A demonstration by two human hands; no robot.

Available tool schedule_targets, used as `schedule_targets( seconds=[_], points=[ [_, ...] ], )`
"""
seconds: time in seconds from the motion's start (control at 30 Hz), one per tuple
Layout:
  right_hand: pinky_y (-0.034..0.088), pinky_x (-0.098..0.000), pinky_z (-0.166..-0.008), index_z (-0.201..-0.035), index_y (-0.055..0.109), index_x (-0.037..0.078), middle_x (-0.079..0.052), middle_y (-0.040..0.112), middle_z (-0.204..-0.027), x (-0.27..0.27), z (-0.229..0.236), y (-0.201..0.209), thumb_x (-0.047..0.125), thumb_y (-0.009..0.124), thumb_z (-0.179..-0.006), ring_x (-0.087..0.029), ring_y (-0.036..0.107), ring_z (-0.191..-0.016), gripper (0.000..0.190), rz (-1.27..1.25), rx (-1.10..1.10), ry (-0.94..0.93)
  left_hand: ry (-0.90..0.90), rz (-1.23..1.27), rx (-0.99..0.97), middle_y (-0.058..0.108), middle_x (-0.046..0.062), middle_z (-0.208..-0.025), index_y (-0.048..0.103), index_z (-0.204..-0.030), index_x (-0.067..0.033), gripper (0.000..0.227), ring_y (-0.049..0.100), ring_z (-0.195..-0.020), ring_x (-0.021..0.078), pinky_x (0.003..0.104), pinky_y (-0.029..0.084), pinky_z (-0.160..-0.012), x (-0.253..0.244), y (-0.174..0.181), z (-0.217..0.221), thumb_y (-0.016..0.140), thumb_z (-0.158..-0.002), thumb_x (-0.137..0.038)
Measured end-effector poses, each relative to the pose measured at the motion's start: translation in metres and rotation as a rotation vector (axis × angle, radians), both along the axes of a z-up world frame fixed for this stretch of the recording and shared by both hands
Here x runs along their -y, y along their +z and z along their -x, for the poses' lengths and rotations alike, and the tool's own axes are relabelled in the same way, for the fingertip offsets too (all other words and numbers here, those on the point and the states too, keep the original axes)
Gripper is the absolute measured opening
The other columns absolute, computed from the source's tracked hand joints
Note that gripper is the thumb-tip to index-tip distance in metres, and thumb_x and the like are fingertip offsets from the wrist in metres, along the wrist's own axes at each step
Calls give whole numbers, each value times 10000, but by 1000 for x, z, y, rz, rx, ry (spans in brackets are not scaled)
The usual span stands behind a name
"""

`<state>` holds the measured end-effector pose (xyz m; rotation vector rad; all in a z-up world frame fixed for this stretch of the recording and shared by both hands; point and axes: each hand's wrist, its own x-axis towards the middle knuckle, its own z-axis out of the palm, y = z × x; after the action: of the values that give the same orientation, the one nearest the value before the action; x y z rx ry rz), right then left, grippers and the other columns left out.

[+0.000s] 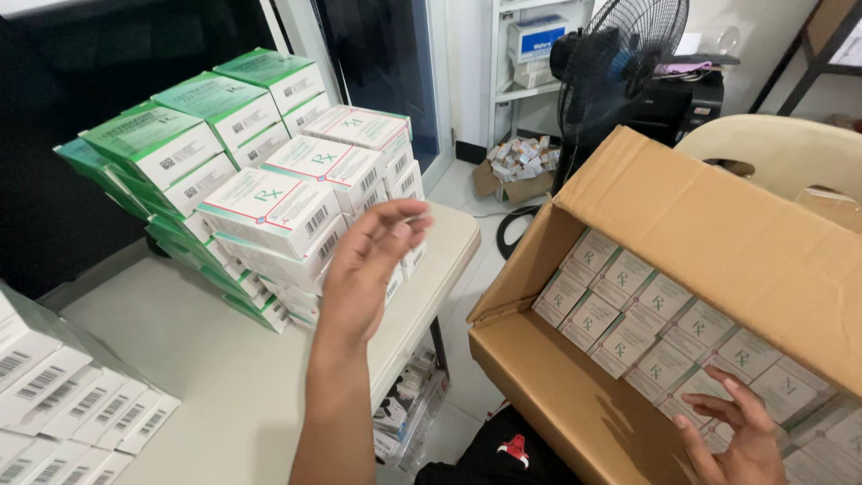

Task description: The person repeatedly picks small white boxes from a stack on a table and places them into a large cardboard box. They arrange the boxes in rows inside the larger box, occasionally adjusting their position.

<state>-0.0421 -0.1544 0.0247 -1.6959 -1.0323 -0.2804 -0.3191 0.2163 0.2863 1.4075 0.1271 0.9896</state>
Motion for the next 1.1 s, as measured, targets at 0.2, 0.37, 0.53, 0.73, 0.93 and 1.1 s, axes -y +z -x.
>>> schedule_targets(
  seconds=[0.2, 0.37, 0.53, 0.73, 0.93, 1.1],
  points=[
    [615, -390, -801, -1454, 293, 131, -280, 553, -1407, 3, -6, -4, 5, 723, -756, -289, 730, -975, 829, 42, -68, -25, 28, 128, 16, 561, 151, -1459, 487, -1480, -19, 481, 572, -1310, 238, 381, 459, -1121, -23, -7, 5, 552, -1032, -182],
    [611, -392, -829, -1457, 254, 125, -279, 540, -1418, 2, -7, -2, 19, 727, -760, -275, 729, -978, 849, 85, -11, -17, -13, 74, -54, 527, 166, -1503, 434, -1516, -31, 540, 541, -1356, 247, 372, 418, -1141, -26, -24, -4, 573, -1022, -199],
    [608, -377, -830, -1459, 255, 129, -272, 548, -1413, 4, -2, 0, 1, 722, -765, -262, 729, -984, 846, 66, -16, -3, 157, 78, -221, 558, 157, -1499, 506, -1462, -7, 521, 510, -1399, 230, 341, 375, -1163, -38, -47, -32, 613, -997, -216],
    [606, -376, -821, -1462, 261, 127, -271, 554, -1395, 1, 5, 14, -23, 724, -747, -257, 729, -975, 864, 66, -25, -20, 200, 34, -151, 585, 204, -1448, 525, -1413, 39, 503, 554, -1367, 260, 357, 433, -1144, -43, -67, -57, 638, -979, -189],
    [625, -338, -715, -1460, 250, 115, -255, 546, -1385, -4, 20, 36, 12, 737, -792, -224, 726, -980, 834, 100, 41, -30, 465, -287, -446, 539, 221, -1469, 478, -1445, 43, 561, 501, -1380, 266, 364, 385, -1134, -39, -75, -94, 723, -1007, -208],
    [641, -338, -683, -1405, 443, 103, -147, 637, -1330, -9, 23, 55, 138, 737, -824, -231, 715, -1061, 651, 345, -202, -126, 233, -339, -444, 768, 94, -1103, 671, -1262, -38, 408, 718, -932, 244, 375, 610, -797, 33, -112, -144, 753, -900, -210]
  ],
)
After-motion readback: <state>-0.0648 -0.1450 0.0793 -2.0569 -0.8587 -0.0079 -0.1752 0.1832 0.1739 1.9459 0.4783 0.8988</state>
